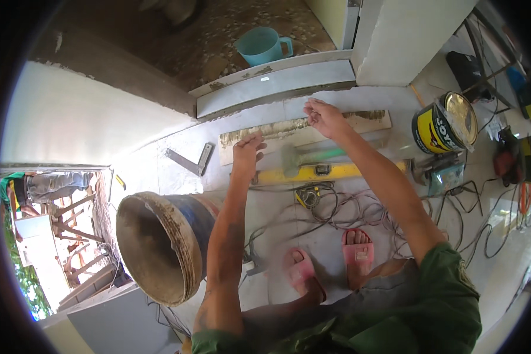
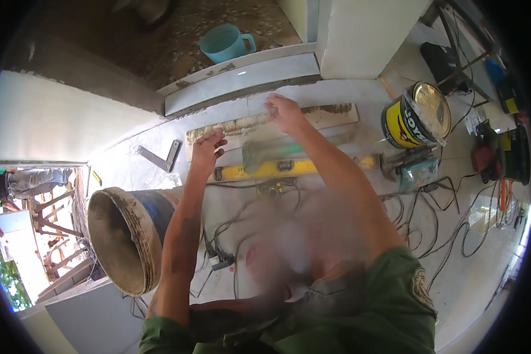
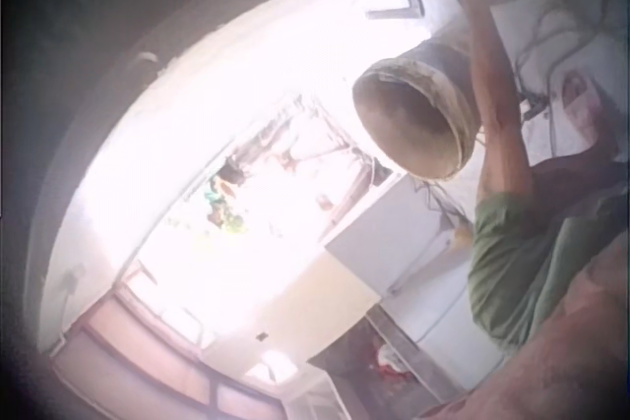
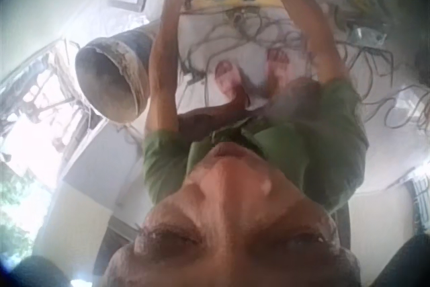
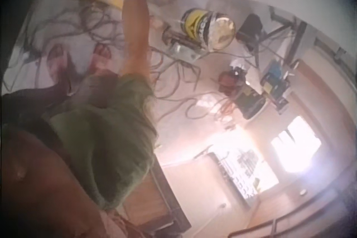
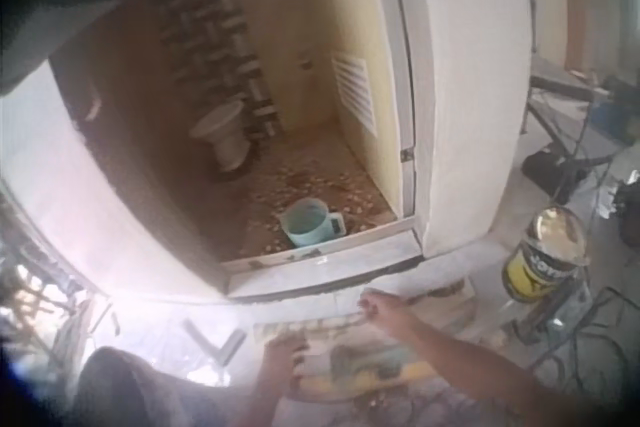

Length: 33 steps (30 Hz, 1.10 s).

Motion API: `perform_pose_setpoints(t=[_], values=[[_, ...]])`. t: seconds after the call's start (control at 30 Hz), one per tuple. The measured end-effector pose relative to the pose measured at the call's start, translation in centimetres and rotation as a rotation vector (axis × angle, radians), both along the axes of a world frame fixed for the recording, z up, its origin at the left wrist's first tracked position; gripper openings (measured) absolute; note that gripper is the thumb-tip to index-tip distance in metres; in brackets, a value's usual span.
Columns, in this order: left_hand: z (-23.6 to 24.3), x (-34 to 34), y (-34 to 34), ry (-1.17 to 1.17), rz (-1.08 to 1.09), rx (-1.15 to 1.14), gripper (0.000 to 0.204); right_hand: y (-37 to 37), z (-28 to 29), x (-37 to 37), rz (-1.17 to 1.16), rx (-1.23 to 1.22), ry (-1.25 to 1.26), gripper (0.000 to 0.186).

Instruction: Preparing a threshold surface with mortar and installing a piece of tile, then checking the level.

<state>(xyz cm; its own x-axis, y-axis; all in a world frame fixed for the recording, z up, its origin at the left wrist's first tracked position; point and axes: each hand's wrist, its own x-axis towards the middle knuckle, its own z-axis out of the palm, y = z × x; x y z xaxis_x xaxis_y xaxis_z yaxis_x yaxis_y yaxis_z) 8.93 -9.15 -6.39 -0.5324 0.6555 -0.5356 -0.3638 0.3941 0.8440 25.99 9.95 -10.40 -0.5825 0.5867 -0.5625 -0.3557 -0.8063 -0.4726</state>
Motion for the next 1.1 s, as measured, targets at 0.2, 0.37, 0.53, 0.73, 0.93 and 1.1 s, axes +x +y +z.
perform_pose_setpoints(t=[0.2,0.37,0.53,0.73,0.93,1.1], values=[[-0.7,-2.4,4.6,-0.196,0.134,0.177,0.030,2.1,-2.3,-3.4,-0.108,-0.107,0.077,0.023],[-1.7,-4.6,6.9,-0.243,0.253,0.200,0.029,2.8,-1.9,-5.0,-0.218,-0.234,0.061,0.023],[-3.4,-5.5,8.6,-0.367,0.356,0.211,0.023,3.7,-2.0,-5.2,-0.247,-0.210,0.053,0.025],[-4.4,-5.9,9.5,-0.387,0.438,0.206,0.019,3.8,-1.8,-5.2,-0.261,-0.213,0.024,0.024],[-4.9,-6.5,9.9,-0.415,0.466,0.259,0.016,4.1,-2.2,-5.3,-0.260,-0.213,0.026,0.023],[-4.9,-6.7,10.5,-0.417,0.502,0.259,0.013,4.4,-3.1,-5.6,-0.283,-0.261,0.085,0.021]])
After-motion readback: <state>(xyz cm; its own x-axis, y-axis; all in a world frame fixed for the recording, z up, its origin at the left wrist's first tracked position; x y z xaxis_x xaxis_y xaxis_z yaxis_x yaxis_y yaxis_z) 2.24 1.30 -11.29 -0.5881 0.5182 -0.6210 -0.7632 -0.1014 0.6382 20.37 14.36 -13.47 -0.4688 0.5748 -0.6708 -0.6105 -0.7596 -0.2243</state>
